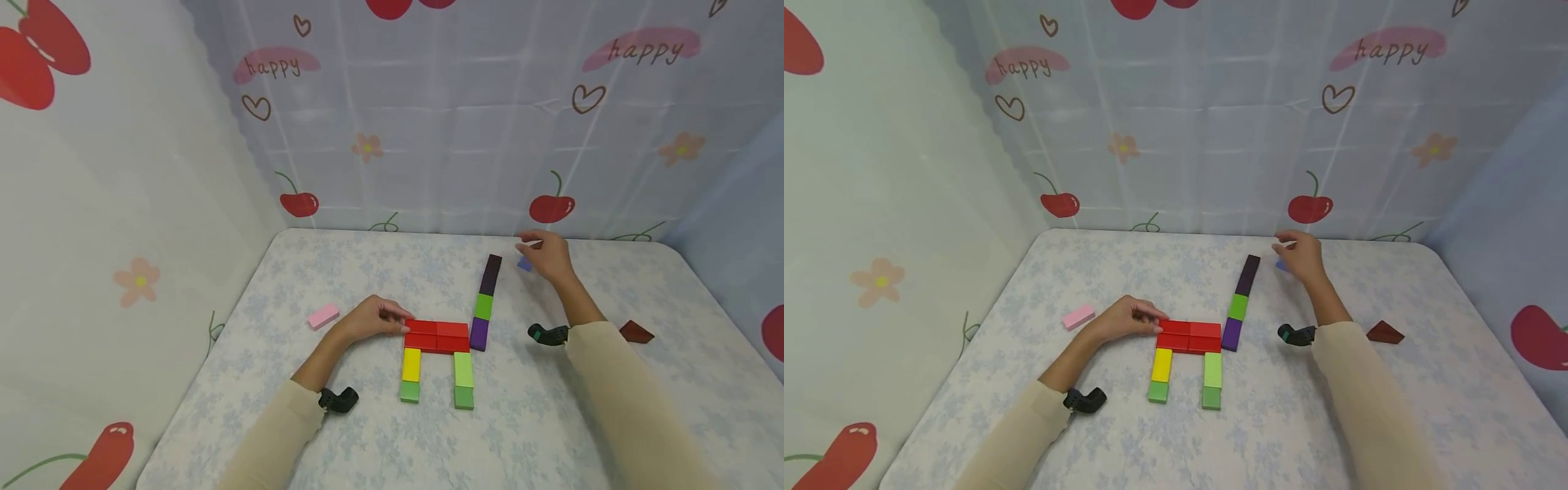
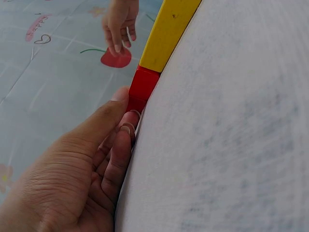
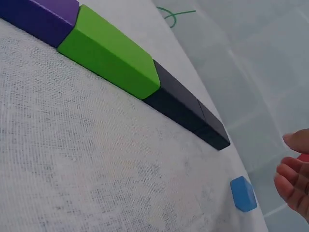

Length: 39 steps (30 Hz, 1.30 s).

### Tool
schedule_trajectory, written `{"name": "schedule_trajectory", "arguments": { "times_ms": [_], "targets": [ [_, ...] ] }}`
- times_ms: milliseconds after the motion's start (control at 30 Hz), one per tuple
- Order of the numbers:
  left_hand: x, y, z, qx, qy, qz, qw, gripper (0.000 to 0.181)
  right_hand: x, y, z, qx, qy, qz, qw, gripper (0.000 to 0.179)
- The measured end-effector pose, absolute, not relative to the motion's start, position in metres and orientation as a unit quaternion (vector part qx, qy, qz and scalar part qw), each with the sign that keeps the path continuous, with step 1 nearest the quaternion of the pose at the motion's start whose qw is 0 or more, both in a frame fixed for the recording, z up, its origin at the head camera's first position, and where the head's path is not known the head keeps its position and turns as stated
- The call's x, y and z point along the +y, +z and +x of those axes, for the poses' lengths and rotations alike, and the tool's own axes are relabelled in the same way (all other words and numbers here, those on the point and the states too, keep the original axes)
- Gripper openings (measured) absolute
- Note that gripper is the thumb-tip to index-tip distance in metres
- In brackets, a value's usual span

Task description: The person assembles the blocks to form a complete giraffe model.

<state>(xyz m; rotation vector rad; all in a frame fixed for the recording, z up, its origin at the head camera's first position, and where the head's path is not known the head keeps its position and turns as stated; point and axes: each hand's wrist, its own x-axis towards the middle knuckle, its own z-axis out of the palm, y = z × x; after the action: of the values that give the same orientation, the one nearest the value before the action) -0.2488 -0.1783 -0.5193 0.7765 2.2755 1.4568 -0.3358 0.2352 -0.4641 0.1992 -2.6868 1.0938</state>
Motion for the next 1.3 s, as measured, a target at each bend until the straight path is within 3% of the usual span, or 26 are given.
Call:
{"name": "schedule_trajectory", "arguments": {
  "times_ms": [100,300,400,733,1300],
  "targets": [
    [-0.178,-0.52,-0.249,0.8,0.511,0.271,0.162,0.024,0.244,-0.466,-0.333,-0.921,0.366,0.031,0.128,0.037],
    [-0.178,-0.519,-0.249,0.796,0.513,0.275,0.164,0.024,0.253,-0.474,-0.331,-0.932,0.361,-0.002,0.034,0.046],
    [-0.179,-0.519,-0.249,0.794,0.515,0.277,0.166,0.024,0.252,-0.477,-0.331,-0.931,0.366,-0.002,0.013,0.045],
    [-0.179,-0.518,-0.25,0.793,0.516,0.28,0.165,0.024,0.249,-0.484,-0.332,-0.935,0.35,0.025,0.052,0.036],
    [-0.18,-0.517,-0.249,0.791,0.514,0.285,0.169,0.024,0.242,-0.486,-0.351,-0.934,0.348,0.065,0.057,0.034]
  ]
}}
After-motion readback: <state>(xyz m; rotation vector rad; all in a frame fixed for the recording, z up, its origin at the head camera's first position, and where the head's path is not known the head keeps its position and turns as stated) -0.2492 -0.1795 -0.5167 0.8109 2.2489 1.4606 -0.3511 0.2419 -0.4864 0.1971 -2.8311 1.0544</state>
